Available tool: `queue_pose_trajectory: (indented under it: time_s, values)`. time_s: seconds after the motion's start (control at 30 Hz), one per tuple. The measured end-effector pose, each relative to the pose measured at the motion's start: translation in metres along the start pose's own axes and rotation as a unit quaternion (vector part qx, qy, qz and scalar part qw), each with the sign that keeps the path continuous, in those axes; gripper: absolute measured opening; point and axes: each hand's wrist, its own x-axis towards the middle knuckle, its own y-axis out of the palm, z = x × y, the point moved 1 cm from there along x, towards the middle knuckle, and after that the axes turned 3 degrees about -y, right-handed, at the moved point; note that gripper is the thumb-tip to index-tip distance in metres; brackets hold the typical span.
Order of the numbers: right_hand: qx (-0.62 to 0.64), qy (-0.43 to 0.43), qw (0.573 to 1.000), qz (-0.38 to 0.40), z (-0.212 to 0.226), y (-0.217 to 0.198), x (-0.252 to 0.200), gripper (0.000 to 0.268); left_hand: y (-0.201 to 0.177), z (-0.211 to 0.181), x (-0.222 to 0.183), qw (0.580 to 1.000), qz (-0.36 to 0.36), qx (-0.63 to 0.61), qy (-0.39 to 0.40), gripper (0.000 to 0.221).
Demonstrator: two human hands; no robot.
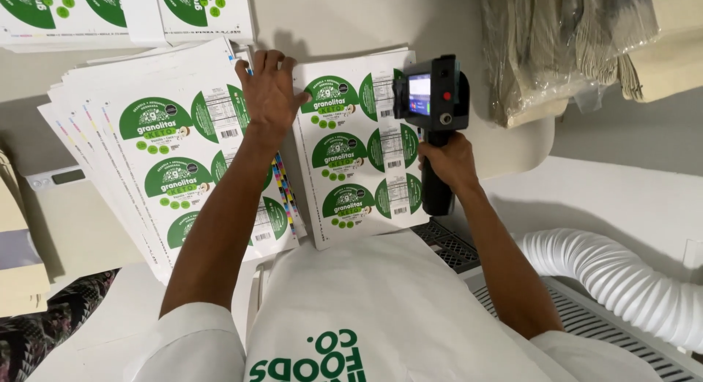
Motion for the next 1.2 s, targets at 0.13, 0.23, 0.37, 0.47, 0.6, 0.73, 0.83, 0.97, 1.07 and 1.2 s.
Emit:
queue_pose_trajectory:
  time_s: [0.13,0.23,0.37,0.47,0.6,0.73,0.83,0.97,1.07,1.2]
  values:
    - [-0.022,-0.031,0.999,0.016,0.022,0.017,0.027,0.009,0.012,0.000,0.002,0.999,-0.049,-0.020,-0.002,0.067]
    - [0.014,-0.028,0.998,0.045,0.040,0.033,0.038,0.020,0.011,-0.001,0.003,0.997,-0.071,-0.044,0.004,0.067]
    - [-0.050,-0.041,0.996,0.062,0.042,0.051,0.056,0.017,0.002,-0.005,0.002,0.997,-0.011,-0.070,-0.035,0.063]
    - [-0.016,-0.063,0.997,0.048,0.021,0.054,0.075,0.013,-0.031,-0.017,-0.013,0.974,0.034,-0.196,-0.109,0.056]
    - [0.012,-0.075,0.997,0.000,-0.002,0.030,0.086,0.018,-0.032,-0.018,-0.061,0.837,0.139,-0.471,-0.240,0.052]
    - [0.008,-0.046,0.998,-0.044,-0.005,-0.001,0.077,0.034,-0.019,-0.051,-0.129,0.850,0.181,-0.414,-0.270,0.029]
    - [0.077,-0.046,0.994,-0.061,-0.006,-0.004,0.075,0.021,-0.022,-0.053,-0.160,0.820,0.057,-0.475,-0.314,0.034]
    - [0.051,-0.051,0.996,-0.053,0.014,-0.005,0.055,0.021,-0.009,0.030,-0.181,0.842,-0.185,-0.355,-0.362,0.038]
    - [0.033,-0.035,0.999,-0.016,0.030,0.007,0.048,0.014,-0.015,0.128,-0.206,0.856,-0.222,-0.294,-0.363,0.026]
    - [0.019,-0.032,0.998,0.043,0.040,0.032,0.046,0.020,-0.018,0.207,-0.221,0.919,-0.163,-0.143,-0.328,0.033]
